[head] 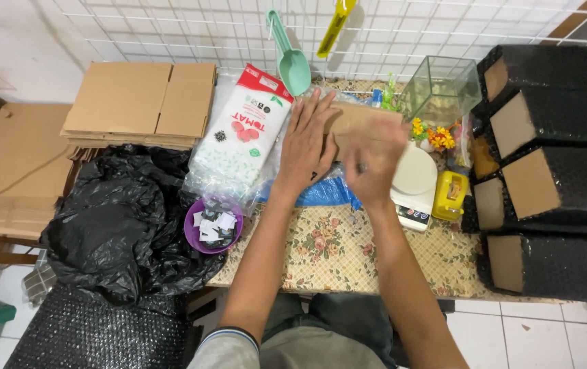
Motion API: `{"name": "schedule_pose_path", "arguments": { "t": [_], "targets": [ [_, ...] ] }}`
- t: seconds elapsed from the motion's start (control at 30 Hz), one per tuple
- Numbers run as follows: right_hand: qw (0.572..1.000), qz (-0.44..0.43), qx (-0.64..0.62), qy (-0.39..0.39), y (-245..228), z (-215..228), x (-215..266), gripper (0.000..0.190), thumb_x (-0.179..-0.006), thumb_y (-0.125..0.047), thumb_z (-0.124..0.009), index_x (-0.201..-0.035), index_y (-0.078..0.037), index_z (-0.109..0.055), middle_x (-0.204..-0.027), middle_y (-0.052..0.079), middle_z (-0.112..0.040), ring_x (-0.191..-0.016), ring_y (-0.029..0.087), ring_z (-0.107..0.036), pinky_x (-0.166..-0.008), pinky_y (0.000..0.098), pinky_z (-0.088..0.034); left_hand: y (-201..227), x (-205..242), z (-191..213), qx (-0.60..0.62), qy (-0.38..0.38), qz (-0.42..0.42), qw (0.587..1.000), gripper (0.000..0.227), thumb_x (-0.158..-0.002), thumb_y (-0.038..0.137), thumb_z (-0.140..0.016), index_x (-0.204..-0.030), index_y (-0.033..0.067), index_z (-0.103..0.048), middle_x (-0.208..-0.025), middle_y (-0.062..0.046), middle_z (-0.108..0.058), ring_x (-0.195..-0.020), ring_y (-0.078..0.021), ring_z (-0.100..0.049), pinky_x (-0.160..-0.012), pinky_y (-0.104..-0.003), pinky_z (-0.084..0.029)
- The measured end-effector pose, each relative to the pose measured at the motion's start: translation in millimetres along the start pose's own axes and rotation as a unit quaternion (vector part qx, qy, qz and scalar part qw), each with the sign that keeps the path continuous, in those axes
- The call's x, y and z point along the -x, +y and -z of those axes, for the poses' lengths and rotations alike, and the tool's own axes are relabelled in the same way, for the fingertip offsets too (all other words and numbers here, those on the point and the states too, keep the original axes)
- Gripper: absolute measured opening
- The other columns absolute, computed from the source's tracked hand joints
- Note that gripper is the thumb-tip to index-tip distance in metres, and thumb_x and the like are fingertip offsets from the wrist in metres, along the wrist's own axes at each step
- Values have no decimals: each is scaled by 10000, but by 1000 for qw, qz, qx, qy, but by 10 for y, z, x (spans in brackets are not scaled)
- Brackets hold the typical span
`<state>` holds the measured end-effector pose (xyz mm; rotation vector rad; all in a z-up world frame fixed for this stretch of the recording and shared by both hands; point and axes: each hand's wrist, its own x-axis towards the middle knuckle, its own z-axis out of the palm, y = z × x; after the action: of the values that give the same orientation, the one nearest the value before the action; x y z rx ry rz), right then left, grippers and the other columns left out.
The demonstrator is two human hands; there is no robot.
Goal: The person places a small item into a black plastic bag, ties it, and sets it on the table. They then fold a flat cardboard box into a small rectangular container, place the bag inside, close the flaps, and wrap the box in black bubble wrap. Finally, they secure the wrapped package with tape.
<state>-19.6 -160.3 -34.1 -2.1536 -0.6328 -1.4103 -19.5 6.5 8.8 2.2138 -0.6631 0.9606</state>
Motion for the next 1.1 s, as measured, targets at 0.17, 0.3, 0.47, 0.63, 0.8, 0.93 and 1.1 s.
{"name": "schedule_pose_path", "arguments": {
  "t": [0.17, 0.3, 0.47, 0.63, 0.8, 0.93, 1.1],
  "targets": [
    [1000, -13, 21, -9, -47, -88, -23, 201, -938, -139, -692, -1113, -116, -788, -1321, 119, -615, -1291, 394, -482, -1171, 599, -246, -164, 75, -164, -24, 31, -21, 999, 431, -963, 74, -522, -1390, 99, -575, -1600, -111, -425, -1523, -270, -332, -1275, -444, -187],
    [997, 24, 6, -75, -14, -26, -25, 303, -969, -169, -638, -1244, -92, -738, -1318, 119, -638, -1283, 392, -517, -1149, 598, -277, -217, 151, -257, -8, 69, -44, 997, 368, -965, 70, -566, -1320, 93, -662, -1574, -114, -465, -1497, -273, -386, -1262, -435, -230],
    [994, -88, 40, -52, 137, 97, -43, 307, -998, -60, -622, -1294, -62, -699, -1377, 112, -594, -1358, 363, -447, -1167, 565, -274, -117, 137, -197, 0, 92, -15, 996, 324, -948, 66, -610, -1258, 103, -698, -1517, -118, -524, -1461, -309, -428, -1256, -492, -220],
    [995, -88, -31, 19, -13, 278, -173, 201, -982, 21, -656, -1156, -7, -753, -1158, 103, -669, -1133, 335, -608, -1034, 485, -467, 86, 127, -57, 31, 88, 15, 996, 191, -946, 72, -635, -1095, 99, -750, -1338, -77, -659, -1332, -285, -564, -1235, -500, -243],
    [954, -171, -242, -52, -670, 382, -441, 302, -1003, -26, -641, -1304, -31, -663, -1010, 112, -744, -933, 286, -732, -865, 402, -573, 226, 474, 219, 107, 119, 106, 981, 222, -971, 179, -678, -1181, 207, -743, -1087, 62, -762, -1043, -157, -731, -1010, -333, -525],
    [901, -206, -356, -140, -1190, 390, -304, 351, -1006, -23, -610, -1357, -27, -614, -1005, 149, -745, -943, 300, -728, -911, 440, -543, 514, 802, 846, 170, 166, 163, 957, 212, -1019, 143, -610, -1165, 158, -764, -890, -18, -775, -883, -221, -746, -909, -375, -567],
    [823, -222, -467, -235, -1975, 360, -149, 321, -993, -30, -603, -1309, -42, -659, -943, 95, -769, -893, 213, -745, -884, 363, -570, 550, 1345, 1453, 165, 255, 242, 921, 263, -1048, 135, -512, -1105, 100, -766, -688, -29, -734, -656, -183, -711, -746, -335, -592]
  ]
}}
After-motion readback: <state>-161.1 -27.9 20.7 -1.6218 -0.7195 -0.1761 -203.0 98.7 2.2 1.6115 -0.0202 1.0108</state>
